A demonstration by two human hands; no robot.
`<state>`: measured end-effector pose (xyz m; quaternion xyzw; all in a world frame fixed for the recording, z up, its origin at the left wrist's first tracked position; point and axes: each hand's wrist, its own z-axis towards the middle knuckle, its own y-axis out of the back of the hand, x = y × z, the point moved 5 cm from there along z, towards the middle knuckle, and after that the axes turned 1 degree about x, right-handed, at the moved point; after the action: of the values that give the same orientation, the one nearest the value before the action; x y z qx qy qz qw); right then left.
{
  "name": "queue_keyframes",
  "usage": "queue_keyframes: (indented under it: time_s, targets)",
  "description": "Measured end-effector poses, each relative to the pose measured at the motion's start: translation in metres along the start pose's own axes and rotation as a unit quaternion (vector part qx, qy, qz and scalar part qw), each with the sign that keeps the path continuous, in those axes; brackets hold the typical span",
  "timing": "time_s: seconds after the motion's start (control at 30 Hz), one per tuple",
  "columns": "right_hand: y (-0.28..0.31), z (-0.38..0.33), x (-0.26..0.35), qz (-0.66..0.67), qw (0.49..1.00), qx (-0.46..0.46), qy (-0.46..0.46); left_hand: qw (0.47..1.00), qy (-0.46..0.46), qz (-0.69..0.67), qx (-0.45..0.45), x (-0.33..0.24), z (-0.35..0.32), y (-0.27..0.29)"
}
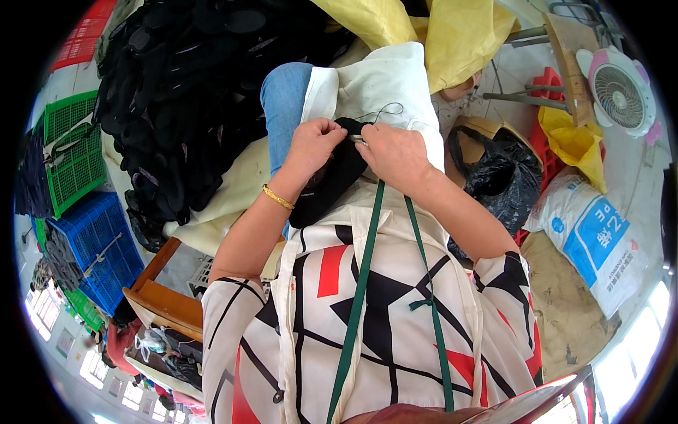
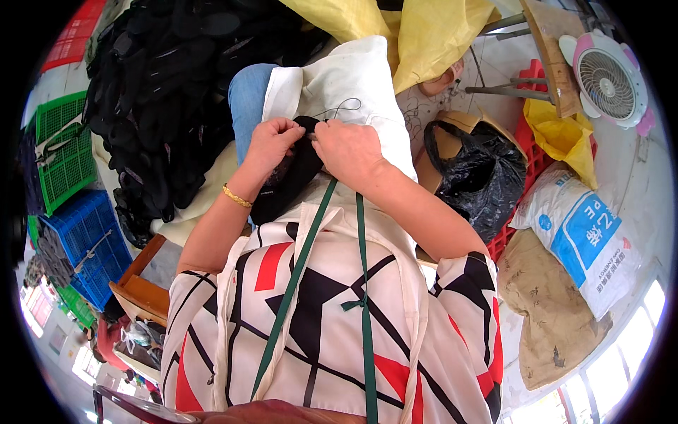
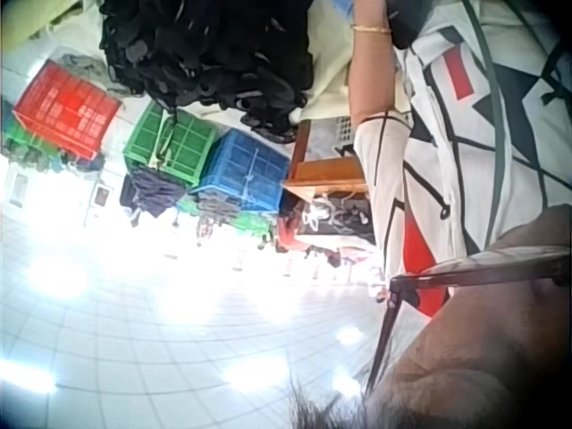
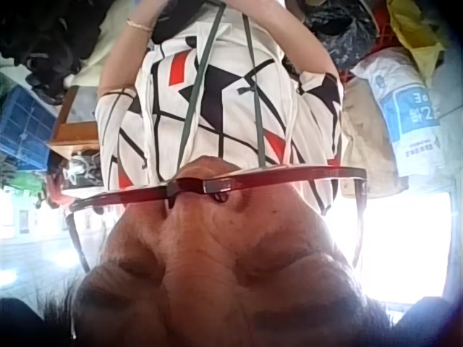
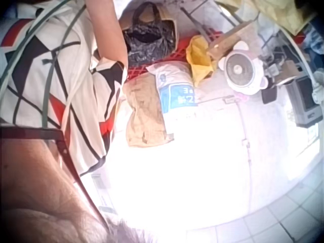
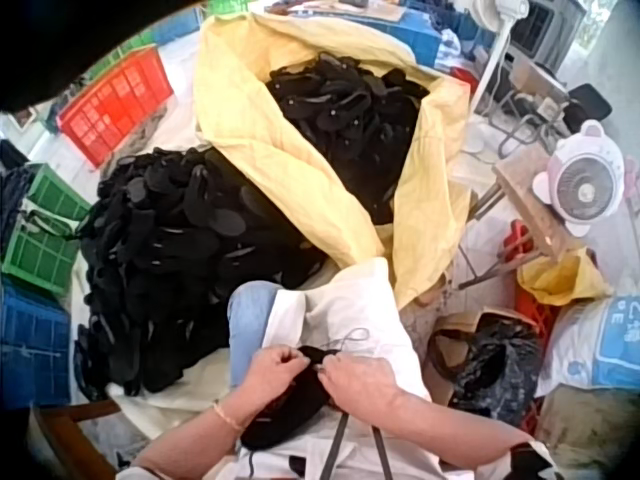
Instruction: The person sits on the floor and sews a black shoe using a needle and thread. They repeatedly pull the thread through the shoe's upper part to stitch it. The person handles multiple shoes, picking them up from a pile and placing them on their lap to work on them.
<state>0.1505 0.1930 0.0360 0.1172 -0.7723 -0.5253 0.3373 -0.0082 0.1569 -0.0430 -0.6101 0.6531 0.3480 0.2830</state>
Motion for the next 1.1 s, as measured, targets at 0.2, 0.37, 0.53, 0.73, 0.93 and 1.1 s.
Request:
queue_keyframes:
  time_s: [0.2,0.37,0.53,0.73,0.93,1.1]
  targets:
    - [-0.001,0.002,0.0,0.005,1.0,-0.014,0.009,1.0,0.016,-0.006,0.005,-0.001,0.0,0.0]
    - [-0.004,0.0,-0.002,0.01,0.999,-0.023,0.019,1.0,0.021,-0.011,0.008,-0.002,-0.001,-0.001]
    - [0.019,-0.028,0.016,0.0,0.997,0.025,0.073,0.996,-0.04,-0.083,0.004,-0.005,-0.005,0.003]
    - [0.026,-0.019,0.0,-0.001,0.995,0.022,0.094,0.989,-0.029,-0.089,0.111,-0.011,-0.022,-0.006]
    - [0.01,-0.021,-0.017,0.002,0.989,0.009,0.148,0.993,-0.05,0.031,0.103,-0.003,-0.031,-0.011]
    - [0.025,-0.028,-0.043,0.058,0.992,-0.037,0.105,0.974,-0.027,0.201,0.102,-0.016,-0.045,-0.015]
